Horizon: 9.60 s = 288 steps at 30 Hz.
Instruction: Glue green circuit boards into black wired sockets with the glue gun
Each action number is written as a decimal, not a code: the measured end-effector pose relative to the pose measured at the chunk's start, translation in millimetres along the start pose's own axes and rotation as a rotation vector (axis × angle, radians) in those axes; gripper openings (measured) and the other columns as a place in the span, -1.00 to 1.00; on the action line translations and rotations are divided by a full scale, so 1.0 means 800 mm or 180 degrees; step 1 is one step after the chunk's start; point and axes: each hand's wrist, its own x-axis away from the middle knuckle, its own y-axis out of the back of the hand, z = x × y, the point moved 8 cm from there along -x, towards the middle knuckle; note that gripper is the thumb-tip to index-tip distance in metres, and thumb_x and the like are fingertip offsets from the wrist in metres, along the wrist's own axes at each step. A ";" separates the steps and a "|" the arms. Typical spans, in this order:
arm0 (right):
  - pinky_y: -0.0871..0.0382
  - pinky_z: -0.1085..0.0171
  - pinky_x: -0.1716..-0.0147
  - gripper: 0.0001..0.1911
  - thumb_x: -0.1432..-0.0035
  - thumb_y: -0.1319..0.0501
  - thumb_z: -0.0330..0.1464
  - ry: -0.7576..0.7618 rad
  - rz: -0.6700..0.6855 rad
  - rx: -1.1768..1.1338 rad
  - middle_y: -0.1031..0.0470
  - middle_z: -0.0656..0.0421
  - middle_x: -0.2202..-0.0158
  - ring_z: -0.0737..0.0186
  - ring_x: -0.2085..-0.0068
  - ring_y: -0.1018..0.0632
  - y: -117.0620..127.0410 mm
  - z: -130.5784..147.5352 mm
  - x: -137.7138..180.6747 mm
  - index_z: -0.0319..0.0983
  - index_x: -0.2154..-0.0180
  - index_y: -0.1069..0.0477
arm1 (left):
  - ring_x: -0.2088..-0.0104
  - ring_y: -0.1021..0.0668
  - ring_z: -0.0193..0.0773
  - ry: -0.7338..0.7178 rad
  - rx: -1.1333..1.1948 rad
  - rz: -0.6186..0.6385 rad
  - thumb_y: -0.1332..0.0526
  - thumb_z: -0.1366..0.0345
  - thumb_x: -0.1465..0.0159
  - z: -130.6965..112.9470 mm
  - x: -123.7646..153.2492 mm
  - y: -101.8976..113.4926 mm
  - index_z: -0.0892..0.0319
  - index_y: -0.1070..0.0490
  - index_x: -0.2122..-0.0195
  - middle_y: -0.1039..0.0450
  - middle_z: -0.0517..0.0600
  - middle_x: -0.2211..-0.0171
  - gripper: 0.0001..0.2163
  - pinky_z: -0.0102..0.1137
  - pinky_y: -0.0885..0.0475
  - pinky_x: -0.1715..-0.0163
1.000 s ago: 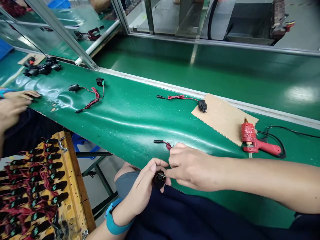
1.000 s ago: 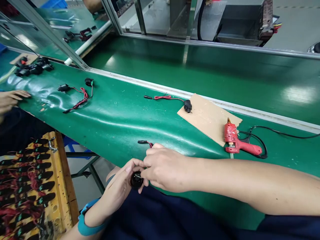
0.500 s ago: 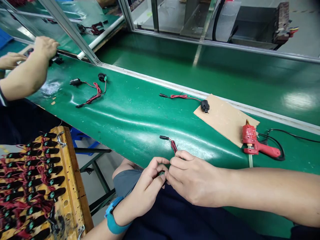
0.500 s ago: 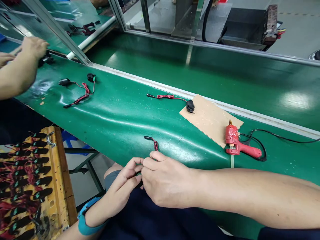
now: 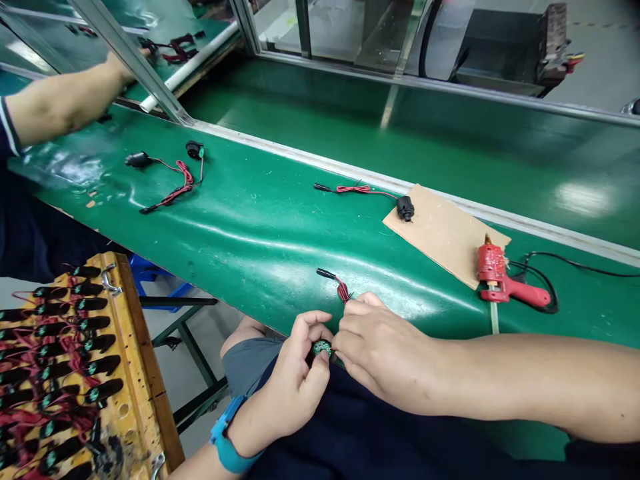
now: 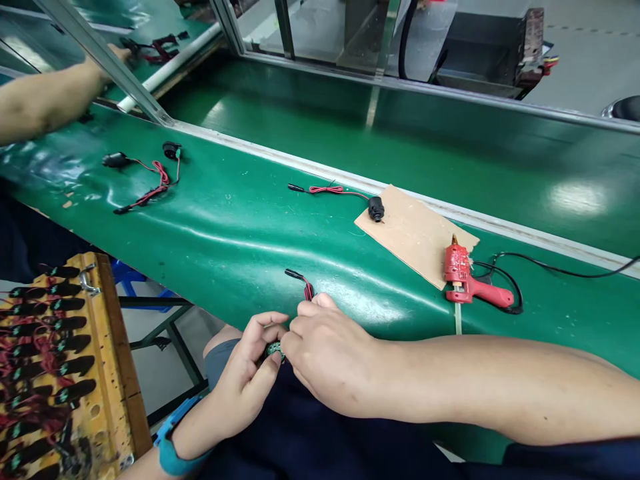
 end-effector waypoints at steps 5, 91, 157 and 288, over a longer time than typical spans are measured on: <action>0.02 0.09 0.22 -0.76 -0.33 -0.17 -0.46 0.0449 -0.0029 0.0415 -0.41 0.17 0.43 0.18 0.29 -0.25 -0.004 0.015 -0.009 -0.25 0.44 -0.41 | 0.12 -0.49 -0.21 0.0061 0.0088 0.0018 -0.09 0.50 -0.37 -0.002 -0.004 -0.003 0.04 -0.13 -0.19 -0.43 0.03 0.06 -0.59 -0.27 -0.36 -0.03; -0.26 0.40 0.71 -0.74 -0.30 -0.18 -0.21 -0.2365 -0.0452 -0.4163 -0.38 0.32 0.64 0.30 0.66 -0.50 -0.107 -0.046 -0.006 -0.20 0.40 -0.32 | 0.52 -0.58 -0.27 -0.0885 -0.2808 -0.2161 -0.32 0.32 -0.20 -0.016 0.023 0.051 0.32 -0.43 -0.03 -0.51 -0.06 0.48 -0.62 -0.41 -0.48 0.42; -0.34 0.27 0.40 -0.75 -0.37 -0.23 -0.24 -0.1007 -0.1599 -0.1819 -0.44 0.21 0.46 0.30 0.44 -0.43 0.058 -0.067 0.012 -0.18 0.37 -0.44 | 0.68 -0.48 -0.35 0.1236 0.0020 -0.1109 -0.26 0.10 -0.28 0.051 0.000 0.054 0.19 -0.44 0.30 -0.53 -0.07 0.60 -0.77 -0.50 -0.32 0.64; -0.29 0.00 -0.23 -0.35 -0.25 -0.16 0.18 0.0889 -0.0479 0.0566 -0.49 0.15 0.58 0.17 0.48 -0.52 -0.034 0.069 0.009 -0.26 0.44 -0.56 | 0.70 -0.52 -0.33 0.1254 0.1092 -0.0562 -0.41 -0.01 -0.17 0.075 0.008 0.031 0.22 -0.39 0.28 -0.55 -0.04 0.62 -0.61 -0.53 -0.36 0.72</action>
